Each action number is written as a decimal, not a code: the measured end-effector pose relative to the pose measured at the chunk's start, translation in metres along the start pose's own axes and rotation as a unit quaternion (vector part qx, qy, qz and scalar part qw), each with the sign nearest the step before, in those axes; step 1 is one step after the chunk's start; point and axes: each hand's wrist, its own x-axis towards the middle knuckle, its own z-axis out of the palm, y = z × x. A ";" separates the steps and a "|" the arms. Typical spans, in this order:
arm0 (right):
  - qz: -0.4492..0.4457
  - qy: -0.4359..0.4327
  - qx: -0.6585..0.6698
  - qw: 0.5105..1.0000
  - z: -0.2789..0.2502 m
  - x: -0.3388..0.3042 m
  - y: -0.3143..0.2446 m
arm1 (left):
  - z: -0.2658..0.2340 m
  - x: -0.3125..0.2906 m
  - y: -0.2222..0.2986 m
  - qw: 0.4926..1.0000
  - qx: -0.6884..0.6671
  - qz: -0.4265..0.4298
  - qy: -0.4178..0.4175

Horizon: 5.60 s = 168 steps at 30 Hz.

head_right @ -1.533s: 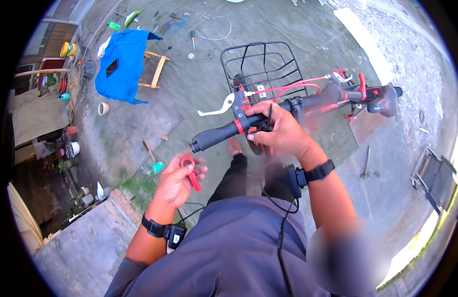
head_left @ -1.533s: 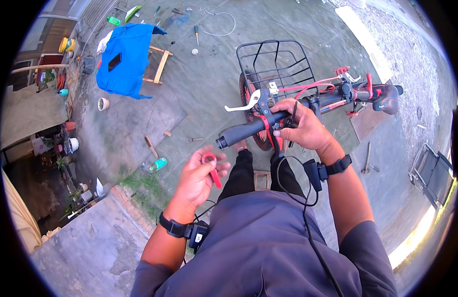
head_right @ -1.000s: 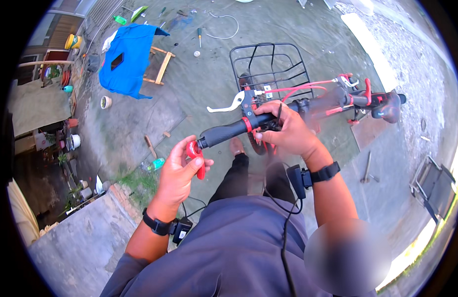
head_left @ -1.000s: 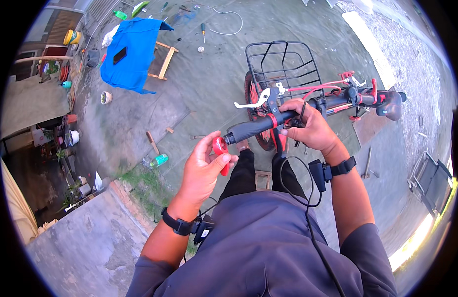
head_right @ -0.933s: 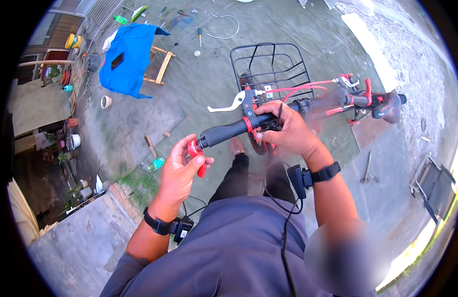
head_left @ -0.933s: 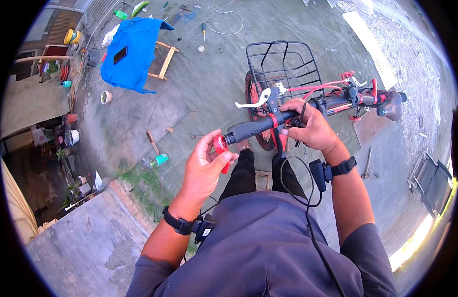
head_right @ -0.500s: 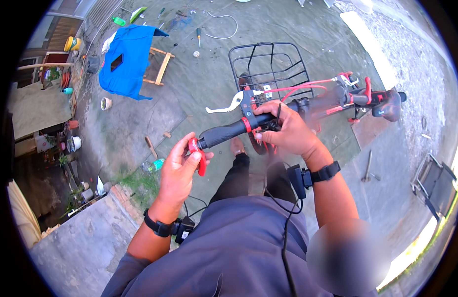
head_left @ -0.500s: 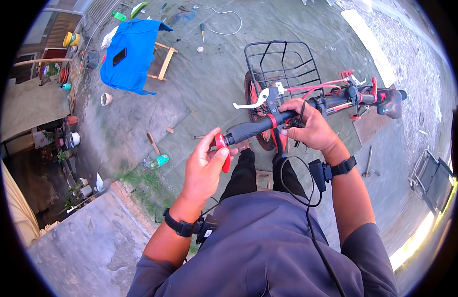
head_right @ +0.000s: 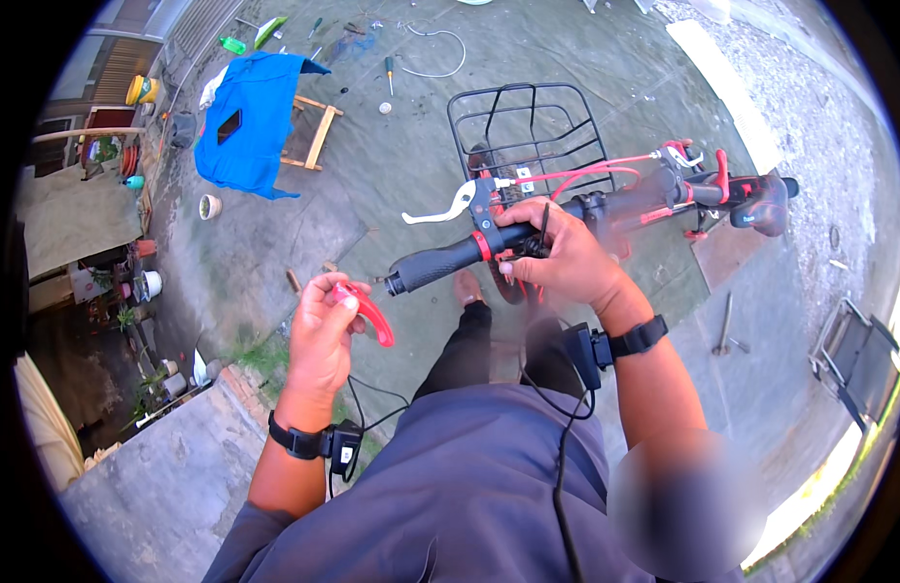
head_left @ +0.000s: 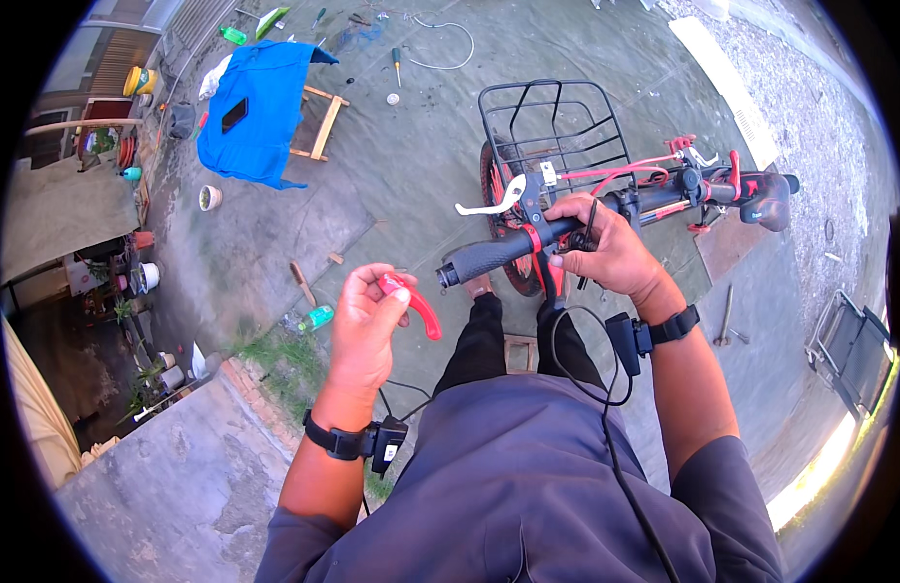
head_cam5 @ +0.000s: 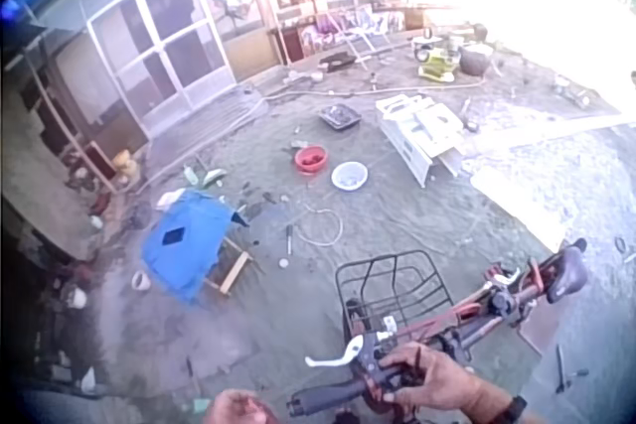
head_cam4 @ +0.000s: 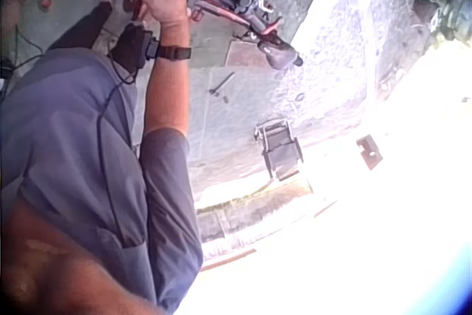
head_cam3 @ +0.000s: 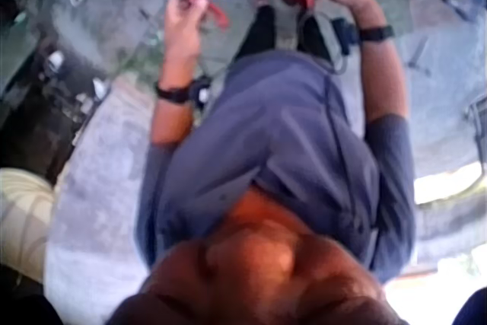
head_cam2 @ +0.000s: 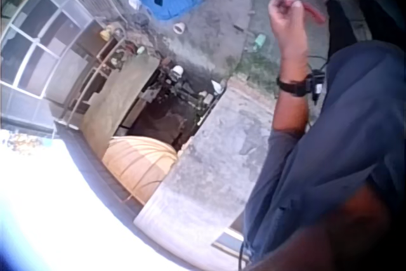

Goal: The person removes the red plastic end caps and a black rubber grip from the handlebar of a bicycle, then slides a new black rubber grip onto the metal handlebar and secures the end caps by hand.

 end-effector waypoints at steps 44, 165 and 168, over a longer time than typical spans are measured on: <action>0.016 -0.003 0.024 1.000 0.001 0.000 0.001 | 0.035 -0.007 -0.014 0.994 -0.100 0.032 -0.001; 0.021 0.016 -0.005 1.000 0.005 -0.001 -0.002 | 0.035 0.030 0.003 0.998 0.043 -0.040 -0.028; 0.010 0.017 -0.021 1.000 0.004 0.000 0.000 | 0.042 0.034 0.014 0.990 0.107 -0.071 -0.058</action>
